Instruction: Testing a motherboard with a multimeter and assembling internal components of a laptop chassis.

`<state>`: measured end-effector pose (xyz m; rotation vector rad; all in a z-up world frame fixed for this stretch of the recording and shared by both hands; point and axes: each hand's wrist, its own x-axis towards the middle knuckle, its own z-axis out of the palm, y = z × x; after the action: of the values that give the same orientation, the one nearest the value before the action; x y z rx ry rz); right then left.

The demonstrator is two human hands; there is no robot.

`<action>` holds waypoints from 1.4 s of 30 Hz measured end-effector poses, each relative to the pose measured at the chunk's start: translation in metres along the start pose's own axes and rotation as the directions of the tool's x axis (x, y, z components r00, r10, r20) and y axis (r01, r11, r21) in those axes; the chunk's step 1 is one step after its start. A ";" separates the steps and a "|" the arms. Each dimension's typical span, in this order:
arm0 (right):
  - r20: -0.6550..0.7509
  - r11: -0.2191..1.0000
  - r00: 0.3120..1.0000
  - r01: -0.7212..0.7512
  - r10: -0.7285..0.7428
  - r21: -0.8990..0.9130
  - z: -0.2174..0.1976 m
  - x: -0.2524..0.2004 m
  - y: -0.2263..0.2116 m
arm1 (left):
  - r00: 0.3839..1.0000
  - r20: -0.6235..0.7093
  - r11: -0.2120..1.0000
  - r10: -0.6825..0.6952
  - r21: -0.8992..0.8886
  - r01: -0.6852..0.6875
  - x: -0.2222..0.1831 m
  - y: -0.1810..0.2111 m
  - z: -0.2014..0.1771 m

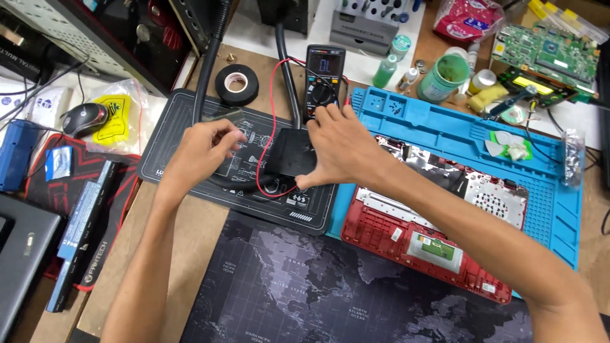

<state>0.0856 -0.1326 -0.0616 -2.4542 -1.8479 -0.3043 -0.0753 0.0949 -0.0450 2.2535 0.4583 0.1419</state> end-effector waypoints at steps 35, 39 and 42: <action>-0.035 0.838 0.975 -0.170 0.219 0.518 -0.012 -0.050 0.041 | 0.873 -0.144 0.854 0.465 0.334 -0.400 0.031 0.022 0.021; 0.084 0.710 0.896 -0.400 0.437 0.580 -0.049 -0.106 0.068 | 0.827 -0.070 0.812 0.559 0.248 -0.528 0.035 0.063 0.048; 0.173 0.652 0.857 -0.486 0.485 0.582 -0.049 -0.139 0.085 | 0.815 0.024 0.803 0.578 0.159 -0.574 0.049 0.092 0.080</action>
<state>0.1238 -0.2955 -0.0336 -2.3124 -0.9612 0.2924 0.0159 0.0009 -0.0317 2.4880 -0.2364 0.4630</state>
